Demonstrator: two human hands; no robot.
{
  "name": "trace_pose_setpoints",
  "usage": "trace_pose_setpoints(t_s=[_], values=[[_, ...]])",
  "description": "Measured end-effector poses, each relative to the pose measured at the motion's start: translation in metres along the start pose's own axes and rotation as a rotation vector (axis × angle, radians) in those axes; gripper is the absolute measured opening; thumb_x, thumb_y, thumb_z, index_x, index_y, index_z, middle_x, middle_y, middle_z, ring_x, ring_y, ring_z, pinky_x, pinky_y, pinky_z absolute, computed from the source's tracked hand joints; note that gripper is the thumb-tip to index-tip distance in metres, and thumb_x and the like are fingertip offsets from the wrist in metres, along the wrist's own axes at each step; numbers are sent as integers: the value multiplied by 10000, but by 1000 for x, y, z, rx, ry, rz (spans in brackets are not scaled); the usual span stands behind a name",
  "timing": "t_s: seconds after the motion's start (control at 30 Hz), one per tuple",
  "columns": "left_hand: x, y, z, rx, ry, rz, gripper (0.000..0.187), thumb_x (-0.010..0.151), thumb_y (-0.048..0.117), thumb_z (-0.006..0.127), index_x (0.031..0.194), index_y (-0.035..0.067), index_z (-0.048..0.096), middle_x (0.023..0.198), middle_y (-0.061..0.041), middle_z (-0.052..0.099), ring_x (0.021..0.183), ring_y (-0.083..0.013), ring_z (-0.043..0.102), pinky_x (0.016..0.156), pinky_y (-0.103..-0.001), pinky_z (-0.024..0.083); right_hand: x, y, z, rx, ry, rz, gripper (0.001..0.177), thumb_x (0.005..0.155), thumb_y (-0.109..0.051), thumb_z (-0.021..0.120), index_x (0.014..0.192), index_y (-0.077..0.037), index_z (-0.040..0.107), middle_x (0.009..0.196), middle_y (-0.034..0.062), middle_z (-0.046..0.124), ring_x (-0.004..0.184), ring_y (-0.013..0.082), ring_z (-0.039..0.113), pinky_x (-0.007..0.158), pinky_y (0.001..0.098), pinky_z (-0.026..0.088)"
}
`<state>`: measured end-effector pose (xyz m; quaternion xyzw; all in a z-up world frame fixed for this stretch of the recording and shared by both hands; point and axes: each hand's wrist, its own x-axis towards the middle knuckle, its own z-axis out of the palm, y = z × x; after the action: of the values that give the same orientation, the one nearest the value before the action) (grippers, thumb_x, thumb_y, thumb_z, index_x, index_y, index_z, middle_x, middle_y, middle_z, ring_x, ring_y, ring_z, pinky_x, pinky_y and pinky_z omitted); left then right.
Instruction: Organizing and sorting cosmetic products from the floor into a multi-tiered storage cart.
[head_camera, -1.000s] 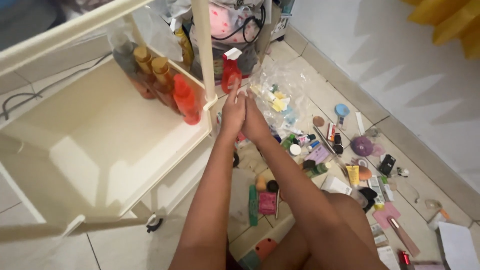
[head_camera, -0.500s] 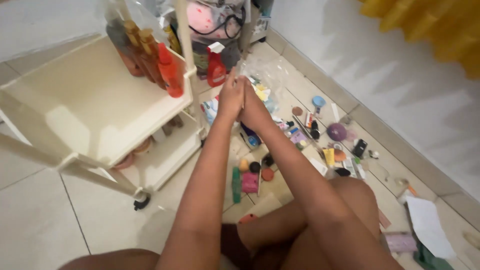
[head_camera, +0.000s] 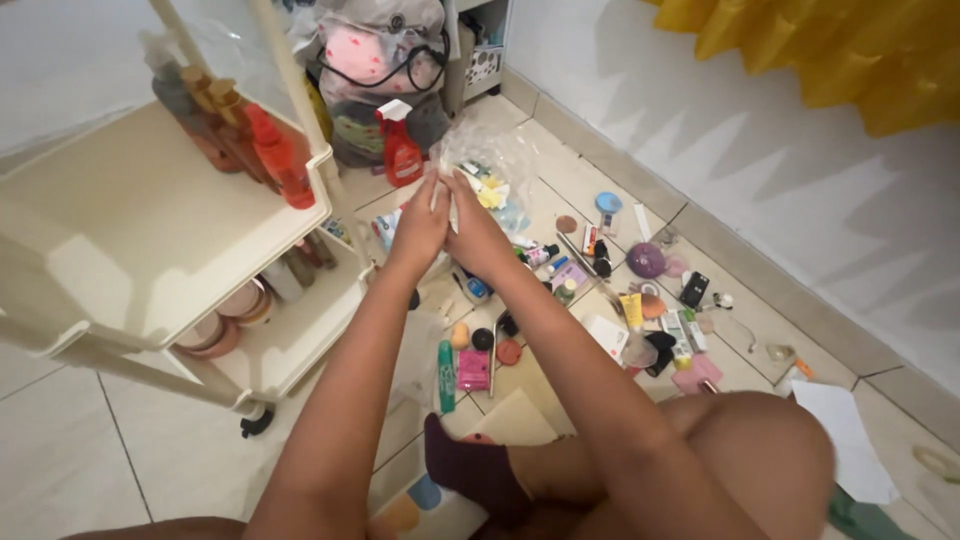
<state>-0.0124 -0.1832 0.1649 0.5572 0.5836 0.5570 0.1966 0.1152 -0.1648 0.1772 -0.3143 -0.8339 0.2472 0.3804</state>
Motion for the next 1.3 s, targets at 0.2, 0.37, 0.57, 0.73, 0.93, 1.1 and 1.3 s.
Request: trace_pose_setpoints(t_s=[0.2, 0.37, 0.57, 0.73, 0.93, 1.1, 1.3], values=[[17, 2, 8, 13, -82, -80, 615, 1022, 390, 519, 1526, 51, 427, 1469, -254, 538, 1362, -369, 528, 1103, -379, 413, 16, 31, -21, -93, -69, -22, 721, 889, -50, 676, 1536, -60, 360, 1630, 275, 309, 1529, 405, 311, 1226, 412, 313], [32, 4, 2, 69, 4, 51, 592, 1051, 382, 513, 1508, 11, 456, 1484, -266, 530, 1401, -386, 494, 1137, -394, 391, 33, 14, -61, -250, -175, -21, 701, 902, -96, 650, 1538, -72, 356, 1618, 256, 324, 1523, 388, 314, 1231, 419, 299], [40, 43, 7, 37, 105, 140, 566, 1052, 354, 515, 1482, -12, 478, 1511, -274, 502, 1432, -395, 461, 1176, -410, 358, 31, -44, -101, -501, -253, -23, 695, 904, -123, 645, 1535, -99, 355, 1632, 243, 292, 1499, 389, 320, 1202, 441, 313], [42, 83, 27, 49, 163, 180, 580, 1037, 387, 504, 1483, 17, 504, 1532, -261, 483, 1442, -406, 437, 1199, -422, 360, 22, -72, -133, -737, -286, -74, 743, 880, -134, 656, 1543, -67, 327, 1643, 213, 298, 1491, 374, 338, 1186, 446, 324], [36, 131, 30, 138, 215, 205, 597, 1044, 439, 482, 1504, 59, 489, 1577, -229, 429, 1479, -429, 334, 1207, -494, 314, 36, -83, -168, -915, -279, -222, 805, 853, -145, 677, 1552, 32, 319, 1631, 242, 304, 1494, 380, 320, 1217, 438, 283], [51, 133, 13, 232, 196, 176, 604, 1047, 480, 446, 1515, 98, 465, 1604, -201, 400, 1501, -422, 320, 1166, -555, 312, 41, -95, -158, -967, -282, -229, 799, 845, -169, 682, 1541, 21, 338, 1631, 240, 301, 1504, 375, 308, 1218, 459, 267], [79, 92, 34, 158, 192, 155, 593, 1045, 467, 463, 1517, 107, 472, 1606, -196, 404, 1491, -462, 312, 1181, -546, 328, 53, -47, -141, -1084, -307, -324, 805, 848, -145, 629, 1564, 21, 301, 1636, 200, 314, 1485, 327, 337, 1206, 492, 255]])
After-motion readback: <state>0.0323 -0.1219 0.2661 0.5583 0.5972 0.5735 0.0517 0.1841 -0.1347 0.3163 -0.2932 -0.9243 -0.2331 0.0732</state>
